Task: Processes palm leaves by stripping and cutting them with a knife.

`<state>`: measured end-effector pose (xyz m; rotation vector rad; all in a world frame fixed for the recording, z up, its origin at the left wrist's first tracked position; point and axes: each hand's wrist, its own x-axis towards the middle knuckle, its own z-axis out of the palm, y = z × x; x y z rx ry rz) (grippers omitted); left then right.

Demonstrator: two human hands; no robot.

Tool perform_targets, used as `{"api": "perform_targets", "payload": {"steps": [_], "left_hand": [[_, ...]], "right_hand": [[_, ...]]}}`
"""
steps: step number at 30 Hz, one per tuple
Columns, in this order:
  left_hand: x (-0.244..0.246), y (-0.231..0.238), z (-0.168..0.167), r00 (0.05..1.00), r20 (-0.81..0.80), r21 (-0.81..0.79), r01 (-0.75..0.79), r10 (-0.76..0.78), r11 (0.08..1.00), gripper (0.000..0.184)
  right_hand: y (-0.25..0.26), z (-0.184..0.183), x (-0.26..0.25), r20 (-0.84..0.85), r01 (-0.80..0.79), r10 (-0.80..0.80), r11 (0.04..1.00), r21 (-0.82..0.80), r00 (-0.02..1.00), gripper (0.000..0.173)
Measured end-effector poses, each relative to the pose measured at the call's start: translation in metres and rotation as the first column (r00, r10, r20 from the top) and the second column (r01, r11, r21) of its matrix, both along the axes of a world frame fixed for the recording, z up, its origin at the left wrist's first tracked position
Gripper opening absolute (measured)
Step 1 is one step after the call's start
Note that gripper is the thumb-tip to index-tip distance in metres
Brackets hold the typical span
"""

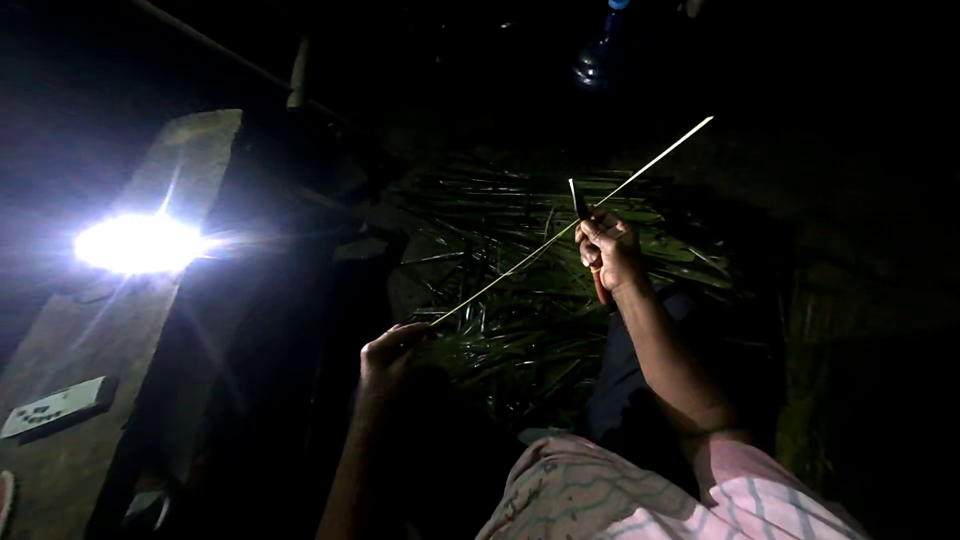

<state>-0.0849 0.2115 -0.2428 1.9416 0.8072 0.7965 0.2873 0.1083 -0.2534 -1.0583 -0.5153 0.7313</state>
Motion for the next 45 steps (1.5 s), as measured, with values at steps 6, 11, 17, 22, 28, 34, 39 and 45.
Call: {"api": "perform_targets", "payload": {"steps": [6, 11, 17, 22, 28, 34, 39, 45], "left_hand": [[-0.061, 0.005, 0.015, 0.996, -0.059, 0.031, -0.066, 0.068, 0.997, 0.02], [-0.108, 0.007, 0.02, 0.966, -0.139, -0.013, -0.221, 0.217, 0.975, 0.019], [-0.048, -0.008, 0.032, 0.968, -0.142, -0.132, -0.227, 0.208, 0.965, 0.024], [0.034, -0.014, 0.02, 0.991, 0.049, -0.378, -0.098, 0.126, 0.921, 0.02], [0.079, -0.03, 0.011, 0.973, 0.225, -0.748, 0.208, -0.053, 0.63, 0.027], [0.079, -0.036, 0.002, 0.973, 0.205, -0.808, 0.228, -0.102, 0.543, 0.024], [0.067, -0.038, 0.007, 0.981, 0.158, -0.832, 0.194, -0.112, 0.521, 0.025], [0.04, -0.046, 0.005, 0.989, 0.097, -0.86, 0.14, -0.111, 0.491, 0.022]], "right_hand": [[-0.008, 0.003, 0.031, 0.005, 0.105, -0.105, 0.992, 0.064, 0.994, 0.015], [-0.02, 0.002, 0.056, -0.038, 0.192, -0.19, 0.979, 0.073, 0.981, 0.015], [-0.016, 0.001, 0.014, 0.108, -0.004, 0.003, 1.0, 0.003, 0.994, 0.03], [-0.002, -0.018, -0.067, 0.247, -0.459, 0.468, 0.883, -0.097, 0.849, 0.039], [0.001, -0.02, -0.106, 0.28, -0.566, 0.585, 0.81, -0.154, 0.761, 0.031], [-0.001, -0.026, -0.106, 0.262, -0.539, 0.539, 0.839, -0.08, 0.8, 0.024], [0.001, -0.026, -0.101, 0.163, -0.476, 0.481, 0.877, -0.071, 0.861, 0.021], [0.004, -0.018, -0.073, 0.069, -0.347, 0.346, 0.938, 0.0, 0.936, 0.018]]}}
